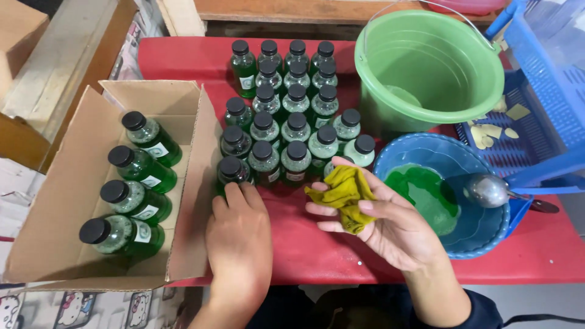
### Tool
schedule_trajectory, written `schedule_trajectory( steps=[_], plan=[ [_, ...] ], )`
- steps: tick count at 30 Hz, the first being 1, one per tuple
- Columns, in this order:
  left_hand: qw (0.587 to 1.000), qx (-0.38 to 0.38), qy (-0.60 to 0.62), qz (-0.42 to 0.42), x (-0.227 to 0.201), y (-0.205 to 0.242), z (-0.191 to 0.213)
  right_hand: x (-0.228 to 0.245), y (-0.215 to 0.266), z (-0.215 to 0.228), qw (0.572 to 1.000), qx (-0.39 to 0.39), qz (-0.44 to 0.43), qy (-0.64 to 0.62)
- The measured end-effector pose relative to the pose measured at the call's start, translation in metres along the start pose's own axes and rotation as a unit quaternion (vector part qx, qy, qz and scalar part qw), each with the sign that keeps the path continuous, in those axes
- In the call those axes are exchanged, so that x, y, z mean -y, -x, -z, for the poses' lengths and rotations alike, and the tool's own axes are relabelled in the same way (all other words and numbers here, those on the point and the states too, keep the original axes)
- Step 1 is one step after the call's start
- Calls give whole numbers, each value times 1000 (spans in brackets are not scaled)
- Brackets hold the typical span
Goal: Wiping small green bottles with a cloth and packing them into a cardboard box.
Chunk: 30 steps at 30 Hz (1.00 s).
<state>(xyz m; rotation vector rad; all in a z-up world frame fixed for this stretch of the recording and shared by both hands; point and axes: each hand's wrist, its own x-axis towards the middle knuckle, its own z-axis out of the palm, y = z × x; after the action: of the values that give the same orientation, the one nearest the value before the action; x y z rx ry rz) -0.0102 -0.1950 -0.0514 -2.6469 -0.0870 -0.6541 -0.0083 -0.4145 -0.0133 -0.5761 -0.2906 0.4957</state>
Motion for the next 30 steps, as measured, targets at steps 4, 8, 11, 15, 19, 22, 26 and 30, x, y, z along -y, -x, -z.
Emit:
schedule_trajectory(
  steps=[4, 8, 11, 15, 19, 22, 26, 30],
  plan=[
    [998, -26, 58, -26, -12, 6, 12, -1, 6, 8, 999, -34, 30, 9],
    [979, -26, 187, -76, -33, 14, 26, -3, 12, 14, 977, -166, 96, 88],
    [959, -30, 265, -100, -51, 20, 30, -3, 15, 18, 959, -202, 146, 133],
    [947, -35, 300, -108, -61, 20, 29, -4, 21, 42, 904, -314, 163, 238],
    [938, -95, 319, -95, -54, 7, 51, -4, 17, 42, 891, -285, 180, 305],
    [898, -125, 414, -80, -54, 3, 67, -8, 15, 37, 897, -285, 173, 290],
    [770, -36, 629, -99, -58, 1, 73, -10, 21, 38, 910, -322, 151, 214],
    [650, 50, 757, -52, -54, -7, 81, -1, 28, 42, 934, -275, 155, 170]
  ],
)
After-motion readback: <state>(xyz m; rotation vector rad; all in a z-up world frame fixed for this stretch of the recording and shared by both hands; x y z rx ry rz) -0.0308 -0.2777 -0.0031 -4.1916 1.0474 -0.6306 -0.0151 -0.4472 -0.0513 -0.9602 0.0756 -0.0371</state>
